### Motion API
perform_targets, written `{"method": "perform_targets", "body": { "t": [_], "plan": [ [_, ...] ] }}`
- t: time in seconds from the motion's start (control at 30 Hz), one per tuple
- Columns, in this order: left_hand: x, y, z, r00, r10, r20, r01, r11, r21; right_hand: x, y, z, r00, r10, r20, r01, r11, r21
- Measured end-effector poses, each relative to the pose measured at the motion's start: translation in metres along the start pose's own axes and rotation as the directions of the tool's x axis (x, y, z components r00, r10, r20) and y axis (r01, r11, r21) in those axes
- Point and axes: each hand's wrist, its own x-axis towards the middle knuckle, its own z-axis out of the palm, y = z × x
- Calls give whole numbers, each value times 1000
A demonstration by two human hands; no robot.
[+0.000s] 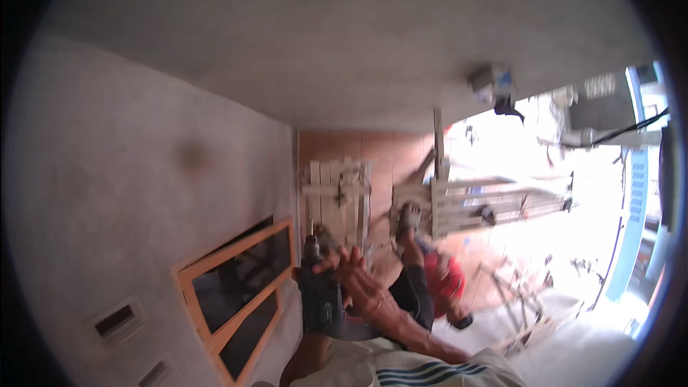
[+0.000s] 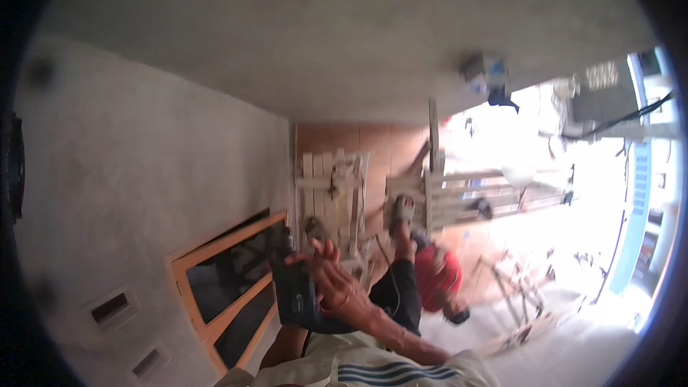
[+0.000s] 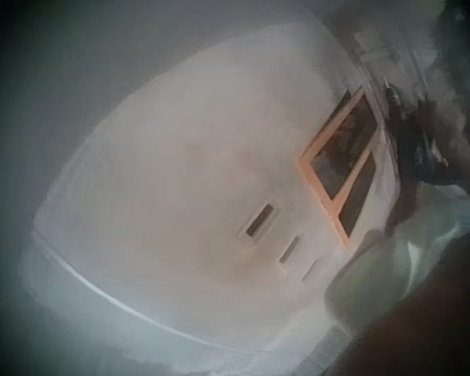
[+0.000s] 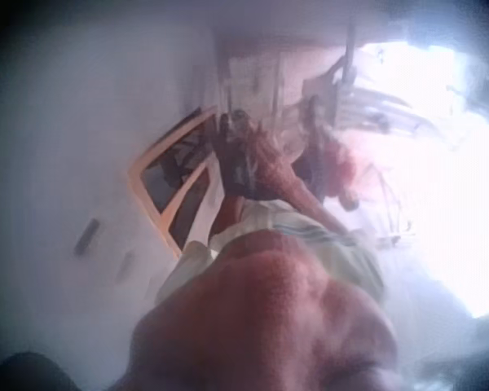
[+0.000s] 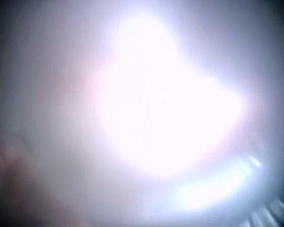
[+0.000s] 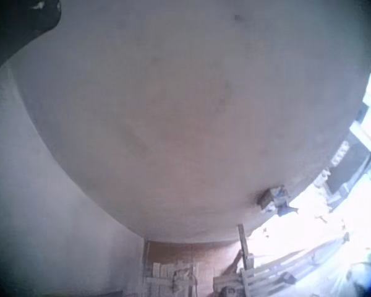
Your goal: The person uses a power drill to secure a white plastic ceiling molding strip to the ceiling. They repeatedly position the strip, insert screws, and drive them in with the drill. The person is standing on a wooden scaffold during the task.
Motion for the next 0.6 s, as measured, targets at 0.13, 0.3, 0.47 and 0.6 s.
{"method": "perform_targets", "body": {
  "t": [0.13, 0.3, 0.47, 0.6],
  "plan": [
    [-7, 19, 39, 996, 66, 58, -68, 997, 43, 22, -66, 4, 989, -140, -49, 136, 988, -75],
    [0, 38, 95, 988, 91, 125, -98, 994, 50, 62, -124, 3, 946, -313, -86, 293, 938, -185],
    [4, 50, 128, 979, 90, 182, -97, 995, 34, 75, -148, -3, 961, -272, -55, 264, 957, -125],
    [5, 51, 143, 974, 83, 213, -90, 996, 24, 73, -153, -11, 978, -198, -59, 192, 977, -92]
  ]
}}
